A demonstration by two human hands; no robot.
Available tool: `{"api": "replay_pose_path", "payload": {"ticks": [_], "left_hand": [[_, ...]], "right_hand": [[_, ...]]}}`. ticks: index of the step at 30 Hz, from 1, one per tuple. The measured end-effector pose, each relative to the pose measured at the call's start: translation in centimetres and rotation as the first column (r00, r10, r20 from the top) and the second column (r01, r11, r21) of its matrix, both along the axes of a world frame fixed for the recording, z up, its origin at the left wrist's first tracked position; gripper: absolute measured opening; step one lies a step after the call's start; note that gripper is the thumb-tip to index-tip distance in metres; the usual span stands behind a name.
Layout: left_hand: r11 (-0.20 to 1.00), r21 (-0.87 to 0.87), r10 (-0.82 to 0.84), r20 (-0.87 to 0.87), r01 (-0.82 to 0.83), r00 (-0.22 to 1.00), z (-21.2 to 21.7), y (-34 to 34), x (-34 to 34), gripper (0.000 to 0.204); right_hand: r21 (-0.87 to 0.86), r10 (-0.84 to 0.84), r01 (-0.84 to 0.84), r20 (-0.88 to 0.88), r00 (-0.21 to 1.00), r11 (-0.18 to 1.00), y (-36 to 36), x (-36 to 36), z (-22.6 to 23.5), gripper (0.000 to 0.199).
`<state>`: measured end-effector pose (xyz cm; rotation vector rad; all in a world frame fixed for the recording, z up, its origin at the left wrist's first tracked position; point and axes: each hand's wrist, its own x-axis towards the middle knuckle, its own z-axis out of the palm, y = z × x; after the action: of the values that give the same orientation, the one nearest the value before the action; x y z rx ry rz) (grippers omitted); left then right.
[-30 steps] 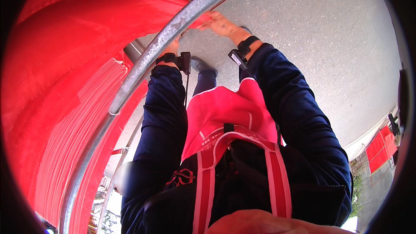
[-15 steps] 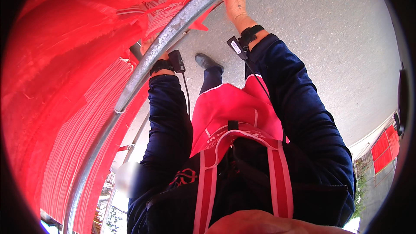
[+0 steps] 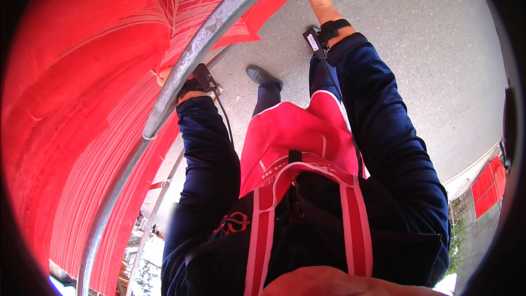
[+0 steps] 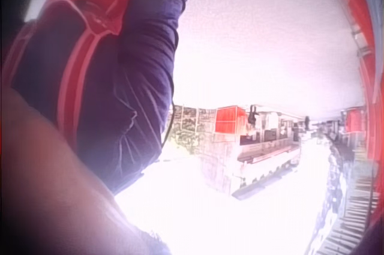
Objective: The person arranges red yarn strands on a metal frame outdoors, using both hands to spread and align the yarn along the frame's top bar. The person repeatedly lifts, separates, and smooths the yarn to ensure even distribution across the frame.
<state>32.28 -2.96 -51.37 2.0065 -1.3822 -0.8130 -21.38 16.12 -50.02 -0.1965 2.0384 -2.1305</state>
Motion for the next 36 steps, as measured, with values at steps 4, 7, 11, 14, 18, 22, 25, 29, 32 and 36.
{"api": "replay_pose_path", "payload": {"ticks": [4,7,11,14,18,22,25,29,32,36], "left_hand": [[0.998,0.049,0.040,0.022,-0.041,0.999,0.2,1.8,2.1,0.044],[0.997,0.049,0.055,0.031,-0.056,0.998,-0.6,1.5,3.0,0.046],[0.997,0.005,0.083,0.027,-0.083,0.996,-1.9,0.8,3.6,0.048],[0.995,-0.089,0.051,0.019,-0.049,0.999,-3.6,-2.3,1.6,0.049],[0.970,-0.199,-0.113,0.134,0.139,0.984,-6.4,-8.9,-2.6,0.051],[0.952,-0.179,-0.199,0.252,0.248,0.947,-8.4,-11.7,-4.1,0.053],[0.922,-0.030,-0.299,0.578,0.385,0.760,-9.0,-11.8,-3.3,0.055],[0.810,0.482,-0.558,0.809,0.333,0.185,-9.8,-12.6,-2.0,0.058],[0.827,0.006,-0.509,0.431,0.562,0.745,-9.8,-12.1,-1.7,0.060],[0.751,-0.365,-0.476,0.278,0.550,0.834,-8.8,-7.5,-5.7,0.049]], "right_hand": [[0.181,0.041,0.018,-0.317,0.948,0.983,0.9,-1.7,1.8,0.039],[0.339,0.063,0.071,-0.368,0.928,0.938,1.2,-3.0,2.7,0.042],[0.323,0.069,0.048,-0.342,0.937,0.945,1.7,-4.0,4.4,0.043],[0.290,0.090,0.001,-0.301,0.949,0.957,2.2,-3.6,5.6,0.045],[0.249,0.159,-0.090,-0.275,0.948,0.964,2.6,-1.2,6.0,0.047],[0.366,0.165,-0.016,-0.382,0.909,0.931,2.7,1.5,5.7,0.034],[0.437,0.182,-0.015,-0.342,0.922,0.899,1.4,3.1,5.1,0.023],[0.440,0.248,-0.161,-0.149,0.957,0.884,0.6,2.1,5.1,0.028],[0.498,0.274,-0.198,-0.083,0.958,0.844,0.1,1.9,5.6,0.026],[0.574,0.486,-0.375,-0.046,0.873,0.728,-0.8,4.1,5.5,0.016]]}}
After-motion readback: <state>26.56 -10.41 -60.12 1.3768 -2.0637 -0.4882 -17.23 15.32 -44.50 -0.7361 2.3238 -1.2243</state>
